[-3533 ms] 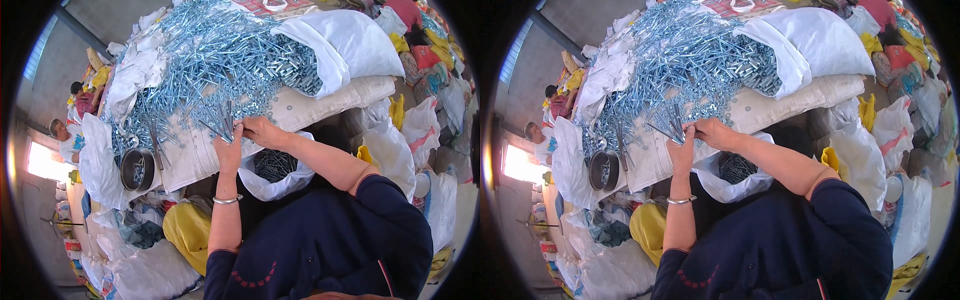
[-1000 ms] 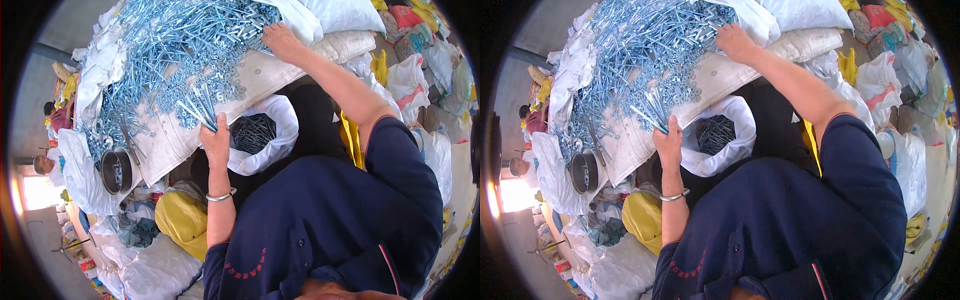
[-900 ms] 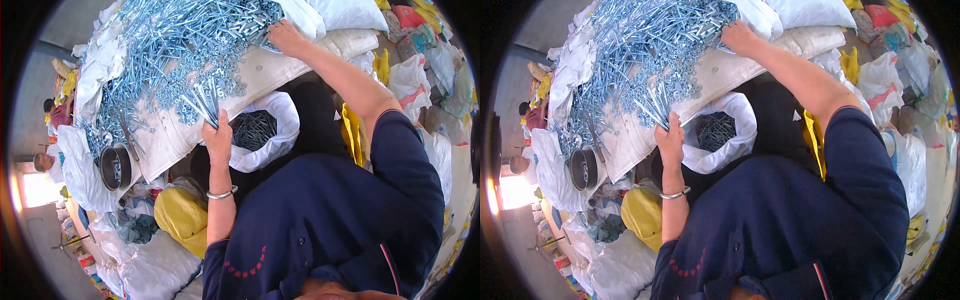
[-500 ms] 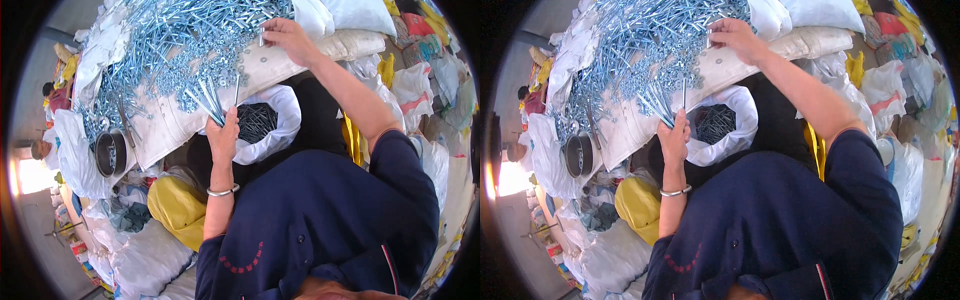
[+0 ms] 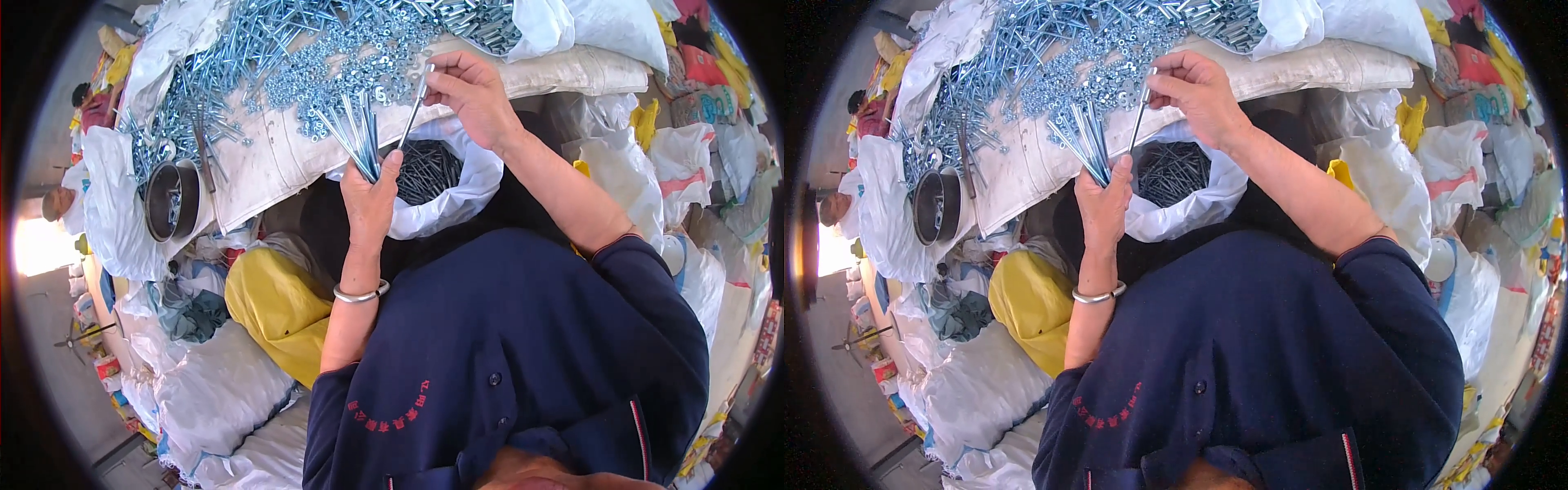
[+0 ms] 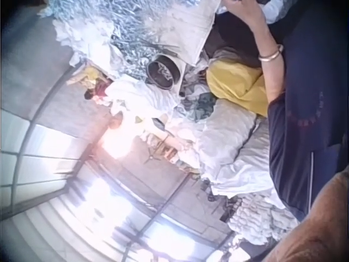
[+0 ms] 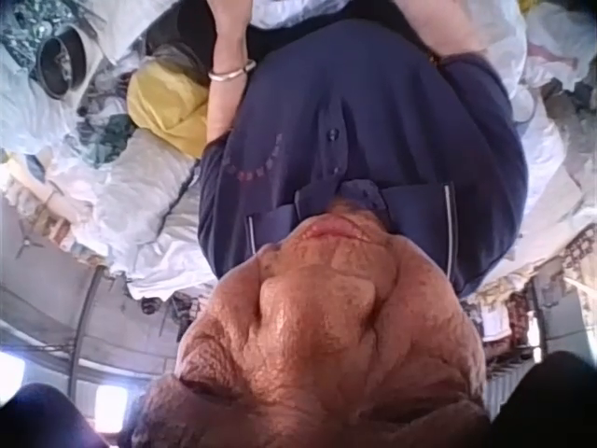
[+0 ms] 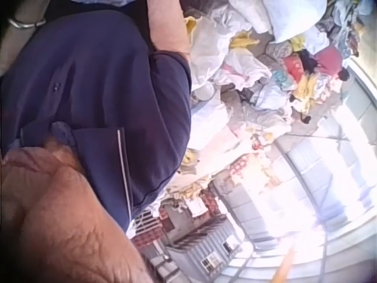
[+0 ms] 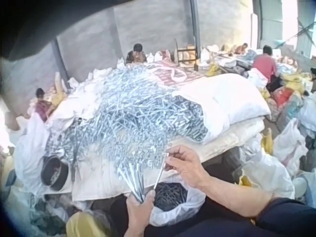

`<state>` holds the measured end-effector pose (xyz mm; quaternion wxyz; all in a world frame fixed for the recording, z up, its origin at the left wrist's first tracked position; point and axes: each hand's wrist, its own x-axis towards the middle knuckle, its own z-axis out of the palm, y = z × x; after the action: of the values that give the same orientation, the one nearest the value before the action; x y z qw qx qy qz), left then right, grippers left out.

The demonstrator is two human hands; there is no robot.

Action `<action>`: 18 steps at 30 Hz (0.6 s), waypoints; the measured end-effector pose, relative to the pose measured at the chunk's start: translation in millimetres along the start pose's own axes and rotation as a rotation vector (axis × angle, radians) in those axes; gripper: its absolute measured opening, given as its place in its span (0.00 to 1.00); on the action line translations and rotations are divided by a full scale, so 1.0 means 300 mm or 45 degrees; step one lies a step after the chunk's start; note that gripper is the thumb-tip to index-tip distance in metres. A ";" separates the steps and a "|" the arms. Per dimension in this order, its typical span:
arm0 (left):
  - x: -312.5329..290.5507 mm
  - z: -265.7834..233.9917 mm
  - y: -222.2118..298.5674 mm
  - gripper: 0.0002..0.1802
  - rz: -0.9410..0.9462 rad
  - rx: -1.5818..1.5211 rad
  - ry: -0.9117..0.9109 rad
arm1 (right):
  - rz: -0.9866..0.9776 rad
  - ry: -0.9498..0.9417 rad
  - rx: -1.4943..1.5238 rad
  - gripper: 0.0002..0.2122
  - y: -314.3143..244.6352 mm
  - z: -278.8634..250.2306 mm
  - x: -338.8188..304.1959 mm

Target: The person assembles washers and nuts onto long metal bolts by hand, picking up components from sacks and threading them onto the bolts.

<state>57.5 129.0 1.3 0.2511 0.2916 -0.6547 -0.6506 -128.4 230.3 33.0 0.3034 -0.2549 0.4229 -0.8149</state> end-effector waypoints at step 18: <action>-0.021 -0.054 0.005 0.16 -0.163 -0.297 0.155 | -0.698 -0.434 -2.005 0.06 0.228 -0.063 0.187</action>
<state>73.4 122.1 3.6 0.2804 0.3404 -0.5383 -0.7182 -160.7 169.2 -25.5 -0.1111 -0.6044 0.7382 -0.2783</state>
